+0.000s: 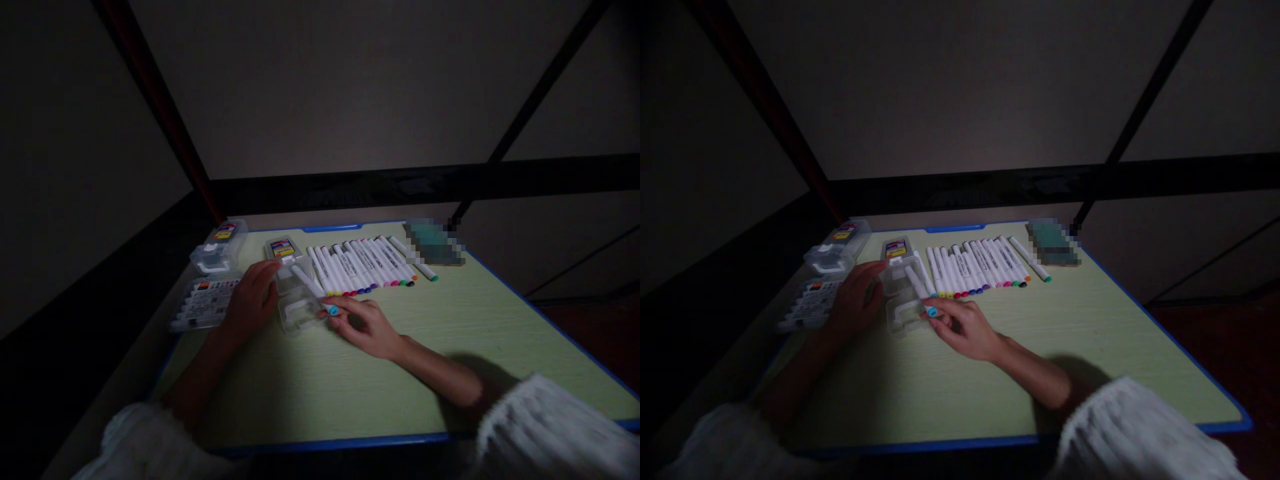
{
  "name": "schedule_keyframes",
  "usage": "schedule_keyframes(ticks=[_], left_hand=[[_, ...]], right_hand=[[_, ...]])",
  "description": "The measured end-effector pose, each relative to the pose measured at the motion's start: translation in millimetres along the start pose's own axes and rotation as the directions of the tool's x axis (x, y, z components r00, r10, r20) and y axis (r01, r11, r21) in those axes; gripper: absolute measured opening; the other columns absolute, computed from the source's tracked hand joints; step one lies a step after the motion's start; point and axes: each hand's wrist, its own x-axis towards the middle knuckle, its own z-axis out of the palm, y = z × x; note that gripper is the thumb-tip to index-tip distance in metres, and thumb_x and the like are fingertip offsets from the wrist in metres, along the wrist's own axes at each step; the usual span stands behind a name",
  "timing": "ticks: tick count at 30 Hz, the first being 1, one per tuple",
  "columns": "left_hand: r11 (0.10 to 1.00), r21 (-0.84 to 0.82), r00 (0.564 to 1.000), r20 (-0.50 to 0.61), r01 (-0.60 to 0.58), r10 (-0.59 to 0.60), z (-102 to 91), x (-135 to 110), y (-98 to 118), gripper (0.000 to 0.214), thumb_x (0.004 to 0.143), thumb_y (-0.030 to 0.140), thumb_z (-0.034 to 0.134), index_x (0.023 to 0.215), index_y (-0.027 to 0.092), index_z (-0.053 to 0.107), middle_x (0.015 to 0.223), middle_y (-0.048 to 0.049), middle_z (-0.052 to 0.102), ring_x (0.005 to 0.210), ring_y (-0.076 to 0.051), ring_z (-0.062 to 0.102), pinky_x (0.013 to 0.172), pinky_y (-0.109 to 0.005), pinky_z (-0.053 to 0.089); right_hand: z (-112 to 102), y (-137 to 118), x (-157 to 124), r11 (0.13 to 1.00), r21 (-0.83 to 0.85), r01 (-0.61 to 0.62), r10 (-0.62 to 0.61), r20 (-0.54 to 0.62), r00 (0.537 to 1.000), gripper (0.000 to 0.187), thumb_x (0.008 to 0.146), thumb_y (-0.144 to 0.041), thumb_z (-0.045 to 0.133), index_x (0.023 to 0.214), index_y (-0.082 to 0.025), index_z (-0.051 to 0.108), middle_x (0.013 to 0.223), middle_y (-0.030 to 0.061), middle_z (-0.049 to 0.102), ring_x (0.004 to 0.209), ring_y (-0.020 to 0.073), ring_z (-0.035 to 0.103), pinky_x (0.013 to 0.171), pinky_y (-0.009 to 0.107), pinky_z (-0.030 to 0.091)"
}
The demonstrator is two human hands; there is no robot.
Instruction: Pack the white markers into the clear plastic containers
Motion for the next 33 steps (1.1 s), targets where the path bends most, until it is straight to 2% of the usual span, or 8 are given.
schedule_keyframes(ticks=[3, 6, 11, 16, 21, 27, 33], left_hand=[[1.000, -0.003, 1.000, 0.001, -0.002, 0.002, -0.2, 0, 0, 0.038, 0.081, 0.010, 0.042, 0.118, 0.018, 0.047, 0.113, -0.0103, 0.056, 0.106, -0.022, 0.053, 0.091, -0.040, 0.047], [1.000, -0.001, 1.000, -0.001, -0.005, 0.005, -0.3, 0, 0, 0.038, 0.081, 0.010, 0.042, 0.118, 0.018, 0.046, 0.113, -0.0102, 0.056, 0.107, -0.022, 0.052, 0.091, -0.039, 0.047], [1.000, 0.011, 1.000, -0.001, -0.002, 0.002, -0.7, 0, 1, 0.036, 0.082, 0.010, 0.041, 0.117, 0.018, 0.046, 0.112, -0.0099, 0.056, 0.107, -0.021, 0.053, 0.091, -0.039, 0.047], [1.000, 0.004, 0.999, -0.022, -0.025, 0.026, -0.5, 0, 2, 0.035, 0.082, 0.009, 0.042, 0.116, 0.017, 0.047, 0.112, -0.0104, 0.056, 0.105, -0.021, 0.053, 0.090, -0.037, 0.047], [1.000, 0.009, 1.000, -0.011, -0.013, 0.013, -0.2, 0, 1, 0.035, 0.082, 0.010, 0.041, 0.115, 0.017, 0.047, 0.112, -0.0100, 0.056, 0.106, -0.021, 0.053, 0.090, -0.037, 0.047], [1.000, -0.002, 0.999, -0.039, -0.028, 0.028, -0.6, 1, 1, 0.033, 0.081, 0.008, 0.042, 0.113, 0.016, 0.048, 0.110, -0.0101, 0.056, 0.105, -0.020, 0.053, 0.090, -0.036, 0.047], [1.000, -0.003, 0.999, -0.033, -0.022, 0.022, -1.3, 0, 1, 0.033, 0.082, 0.008, 0.042, 0.114, 0.016, 0.047, 0.111, -0.0100, 0.056, 0.106, -0.020, 0.053, 0.091, -0.037, 0.047]], right_hand=[[-1, 2, -1, 1.000, 0.031, -0.003, 0.001, 0.061, 0.998, 0.033, 0.086, -0.021, 0.046, 0.118, -0.015, 0.052, 0.071, 0.0015, 0.067, 0.049, 0.0078, 0.055, 0.050, 0.020, 0.047], [-1, 2, -1, 0.998, 0.054, -0.014, 0.009, 0.104, 0.995, 0.035, 0.088, -0.021, 0.044, 0.121, -0.015, 0.050, 0.073, 0.0022, 0.068, 0.054, 0.0091, 0.060, 0.056, 0.023, 0.051], [-1, 1, 0, 0.999, 0.040, -0.024, 0.019, 0.113, 0.993, 0.035, 0.090, -0.018, 0.039, 0.123, -0.015, 0.049, 0.087, 0.0055, 0.070, 0.059, 0.0089, 0.064, 0.063, 0.027, 0.054], [-1, 3, 2, 0.998, 0.052, -0.040, 0.036, 0.083, 0.996, 0.035, 0.090, -0.016, 0.038, 0.122, -0.013, 0.051, 0.085, 0.0052, 0.071, 0.057, 0.0088, 0.062, 0.060, 0.026, 0.054], [0, 2, 4, 0.997, 0.035, -0.067, 0.064, 0.059, 0.996, 0.033, 0.090, -0.018, 0.039, 0.118, -0.013, 0.055, 0.068, 0.0017, 0.070, 0.054, 0.0097, 0.061, 0.055, 0.024, 0.052], [4, 1, 7, 0.982, 0.078, -0.170, 0.169, 0.015, 0.985, 0.032, 0.090, -0.023, 0.039, 0.115, -0.013, 0.057, 0.082, 0.0056, 0.072, 0.056, 0.0098, 0.064, 0.057, 0.023, 0.051], [9, 1, 14, 0.971, 0.062, -0.229, 0.227, 0.041, 0.973, 0.034, 0.090, -0.027, 0.038, 0.115, -0.012, 0.057, 0.079, 0.0057, 0.071, 0.050, 0.0098, 0.060, 0.055, 0.023, 0.049]])
